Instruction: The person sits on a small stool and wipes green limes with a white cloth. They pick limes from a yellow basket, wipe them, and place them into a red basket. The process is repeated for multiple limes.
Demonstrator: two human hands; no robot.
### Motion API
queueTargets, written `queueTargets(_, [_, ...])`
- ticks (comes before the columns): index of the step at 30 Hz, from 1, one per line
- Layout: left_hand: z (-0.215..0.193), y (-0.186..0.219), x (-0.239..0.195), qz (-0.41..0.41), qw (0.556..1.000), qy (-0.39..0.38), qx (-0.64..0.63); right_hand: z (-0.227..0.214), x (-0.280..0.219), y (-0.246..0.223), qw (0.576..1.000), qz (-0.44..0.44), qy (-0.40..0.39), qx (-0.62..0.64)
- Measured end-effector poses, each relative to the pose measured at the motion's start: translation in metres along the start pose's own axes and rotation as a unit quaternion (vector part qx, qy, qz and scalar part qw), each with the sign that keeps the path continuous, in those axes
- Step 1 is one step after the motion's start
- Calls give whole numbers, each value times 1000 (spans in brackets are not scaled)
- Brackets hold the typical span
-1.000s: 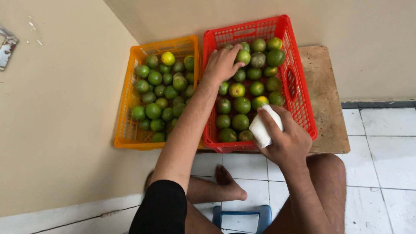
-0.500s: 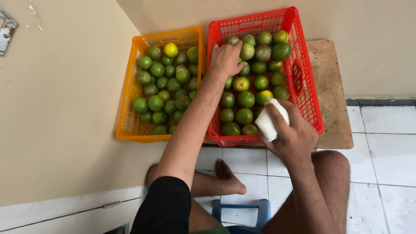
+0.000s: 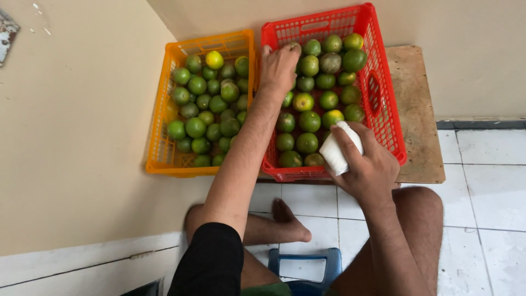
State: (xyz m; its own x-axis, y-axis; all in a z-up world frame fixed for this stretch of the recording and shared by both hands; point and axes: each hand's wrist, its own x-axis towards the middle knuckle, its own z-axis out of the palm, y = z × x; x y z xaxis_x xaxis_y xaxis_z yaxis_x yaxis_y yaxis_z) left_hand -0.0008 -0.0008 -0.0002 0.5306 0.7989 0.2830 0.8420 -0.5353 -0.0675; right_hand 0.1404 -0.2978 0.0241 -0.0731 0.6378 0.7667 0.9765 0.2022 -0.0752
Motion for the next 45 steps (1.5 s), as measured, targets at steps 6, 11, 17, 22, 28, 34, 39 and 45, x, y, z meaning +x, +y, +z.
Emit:
queueTargets(6, [14, -6, 5, -23, 996, 81, 16, 0, -1, 1, 1000, 3, -8, 7])
queueTargets(11, [22, -8, 6, -35, 995, 60, 66, -1, 0, 0, 1000, 0, -3, 1])
queueTargets(17, [7, -2, 2, -26, 998, 37, 33, -2, 1, 0, 1000, -2, -2, 6])
queueTargets(22, [-13, 10, -6, 72, 996, -12, -50, -2, 1, -1, 1000, -4, -3, 4])
queueTargets(28, [-6, 7, -3, 84, 991, -66, -81, 0, 0, -1, 1000, -5, 2, -4])
queueTargets(34, [-5, 5, -1, 21, 999, -15, 22, 0, 0, -1, 1000, -5, 3, -2])
queueTargets(39, [-5, 4, -2, 18, 999, -37, 31, -1, 1, -1, 1000, -4, 2, -3])
queueTargets(45, [-12, 4, -5, 58, 997, -14, -54, -1, 1, -1, 1000, -4, 3, -15])
